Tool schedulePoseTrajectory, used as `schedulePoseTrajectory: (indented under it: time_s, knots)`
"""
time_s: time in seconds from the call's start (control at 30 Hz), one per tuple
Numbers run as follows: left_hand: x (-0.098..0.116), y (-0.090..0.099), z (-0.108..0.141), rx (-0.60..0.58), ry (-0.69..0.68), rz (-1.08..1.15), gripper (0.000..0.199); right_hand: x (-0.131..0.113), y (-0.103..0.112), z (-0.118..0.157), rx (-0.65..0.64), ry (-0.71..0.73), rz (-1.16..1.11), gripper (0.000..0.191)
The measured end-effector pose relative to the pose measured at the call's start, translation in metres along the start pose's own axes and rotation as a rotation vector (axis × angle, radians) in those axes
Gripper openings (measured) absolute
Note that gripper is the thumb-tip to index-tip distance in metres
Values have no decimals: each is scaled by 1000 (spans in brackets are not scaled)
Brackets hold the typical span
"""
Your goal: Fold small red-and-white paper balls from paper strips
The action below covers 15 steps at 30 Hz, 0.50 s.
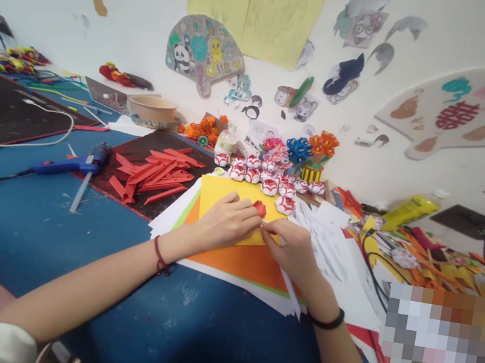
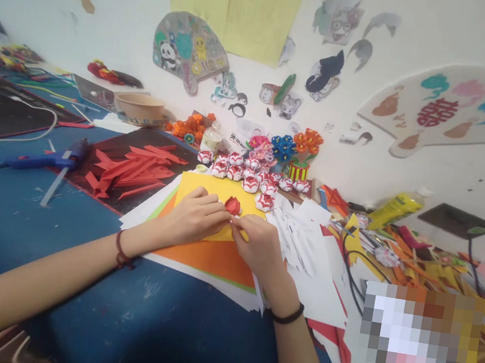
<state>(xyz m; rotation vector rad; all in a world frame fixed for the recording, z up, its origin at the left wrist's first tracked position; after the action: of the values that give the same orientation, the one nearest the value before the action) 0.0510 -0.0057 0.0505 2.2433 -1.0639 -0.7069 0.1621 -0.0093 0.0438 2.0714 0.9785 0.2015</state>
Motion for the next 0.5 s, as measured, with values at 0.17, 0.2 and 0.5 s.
schedulePoseTrajectory:
  time_s: [0.17, 0.2, 0.5]
  knots:
    - [7, 0, -1, -53, -69, 34, 24, -5, -2, 2, -33, 63, 107, 25]
    - [8, 0, -1, -66, -86, 37, 24, -6, -3, 2, -42, 75, 118, 25]
    - [10, -6, -1, -119, -123, 79, 28, -9, -9, 3, -123, 132, 114, 25]
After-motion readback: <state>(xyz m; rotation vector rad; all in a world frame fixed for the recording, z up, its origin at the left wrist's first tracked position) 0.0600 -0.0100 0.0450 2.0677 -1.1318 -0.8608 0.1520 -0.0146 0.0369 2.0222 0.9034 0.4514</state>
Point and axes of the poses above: each hand's wrist, its own z-axis away from the middle knuckle, its own y-axis out of the back of the hand, x = y × z, the point moved 8 cm from there along -z, towards the middle knuckle, and after that the axes turned 4 degrees about y, right-handed, at the moved point
